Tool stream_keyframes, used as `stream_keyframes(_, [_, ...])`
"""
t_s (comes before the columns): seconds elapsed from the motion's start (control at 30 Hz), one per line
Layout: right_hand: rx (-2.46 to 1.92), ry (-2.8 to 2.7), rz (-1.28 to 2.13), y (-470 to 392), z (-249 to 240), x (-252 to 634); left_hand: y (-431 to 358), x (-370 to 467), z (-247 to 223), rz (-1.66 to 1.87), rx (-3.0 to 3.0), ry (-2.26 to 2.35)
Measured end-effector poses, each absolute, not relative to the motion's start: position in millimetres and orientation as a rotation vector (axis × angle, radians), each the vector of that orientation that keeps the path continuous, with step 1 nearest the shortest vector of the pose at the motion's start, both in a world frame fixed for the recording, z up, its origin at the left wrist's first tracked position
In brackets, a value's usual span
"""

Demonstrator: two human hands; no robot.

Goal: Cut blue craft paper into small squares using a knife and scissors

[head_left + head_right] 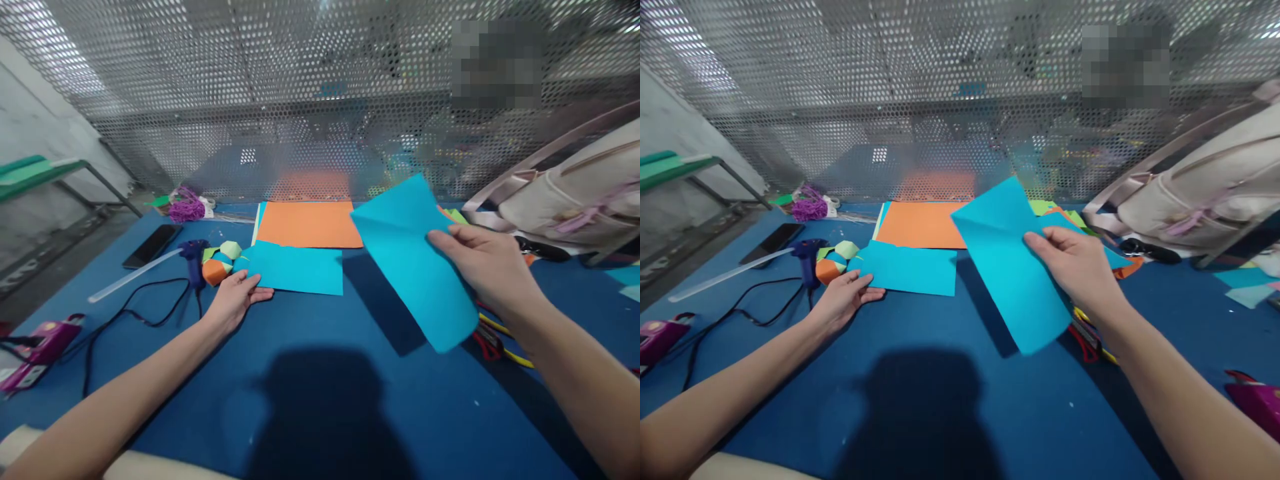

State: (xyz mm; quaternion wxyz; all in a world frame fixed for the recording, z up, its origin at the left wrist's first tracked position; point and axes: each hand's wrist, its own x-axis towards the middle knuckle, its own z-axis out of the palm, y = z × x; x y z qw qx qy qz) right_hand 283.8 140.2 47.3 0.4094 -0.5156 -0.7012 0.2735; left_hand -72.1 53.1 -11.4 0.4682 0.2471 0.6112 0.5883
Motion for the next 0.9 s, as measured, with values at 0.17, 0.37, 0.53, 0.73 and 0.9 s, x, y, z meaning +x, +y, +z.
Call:
stream_keyframes(0.17, [-1.264,-2.371,0.843,150.3,12.7,287.3,48.3,-78.2,-3.2,1.493,0.588,1.484])
stream_keyframes(0.37, [-1.228,-2.369,0.401,163.7,1.7,285.5,35.7,-83.2,31.2,1.551,0.64,1.486])
stream_keyframes(0.53, [-1.216,-2.035,0.937,129.3,21.5,248.7,20.9,-72.5,44.3,1.476,0.618,1.507])
stream_keyframes(0.73, [-1.186,-1.809,1.435,90.7,17.3,205.6,6.0,-57.7,26.6,1.412,0.854,1.54])
stream_keyframes(0.9, [-1.056,-1.536,1.725,73.1,16.0,183.2,-7.5,-45.9,22.3,1.404,1.561,1.76])
